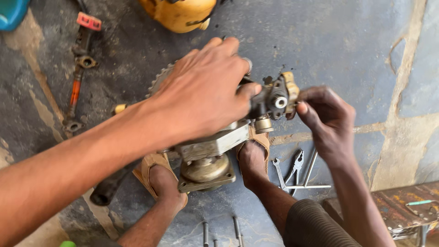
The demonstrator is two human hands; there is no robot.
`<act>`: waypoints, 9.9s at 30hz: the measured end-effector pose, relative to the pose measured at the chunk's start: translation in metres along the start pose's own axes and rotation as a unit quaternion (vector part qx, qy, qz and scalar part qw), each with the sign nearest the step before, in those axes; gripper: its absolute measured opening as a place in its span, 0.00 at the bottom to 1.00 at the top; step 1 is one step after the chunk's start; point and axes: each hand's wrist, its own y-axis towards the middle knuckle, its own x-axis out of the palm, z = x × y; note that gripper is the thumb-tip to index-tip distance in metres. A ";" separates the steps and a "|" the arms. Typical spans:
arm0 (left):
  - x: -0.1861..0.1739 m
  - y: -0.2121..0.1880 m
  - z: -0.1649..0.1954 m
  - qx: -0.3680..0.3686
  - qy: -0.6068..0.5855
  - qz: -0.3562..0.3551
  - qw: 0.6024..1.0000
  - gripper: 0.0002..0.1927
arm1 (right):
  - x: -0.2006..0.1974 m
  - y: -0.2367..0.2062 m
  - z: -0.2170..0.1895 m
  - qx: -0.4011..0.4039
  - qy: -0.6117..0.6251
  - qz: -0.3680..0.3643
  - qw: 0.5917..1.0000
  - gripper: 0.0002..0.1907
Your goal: The person sits on the floor and works on a small engine assembly. They attach a metal component to the engine, insert and tighten a bolt by hand, then use a T-handle wrench to tighten the bolt further.
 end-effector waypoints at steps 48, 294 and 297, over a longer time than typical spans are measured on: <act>0.005 0.005 -0.007 0.009 -0.039 0.111 0.993 0.16 | 0.002 0.003 0.019 0.111 0.013 0.068 0.991 0.25; -0.017 0.051 -0.035 0.021 -0.142 -0.016 0.989 0.12 | -0.003 0.063 -0.018 0.044 -0.062 -0.028 0.997 0.20; -0.017 0.050 -0.039 -0.039 -0.145 -0.044 0.988 0.11 | -0.008 0.057 -0.009 -0.012 -0.028 -0.054 0.998 0.19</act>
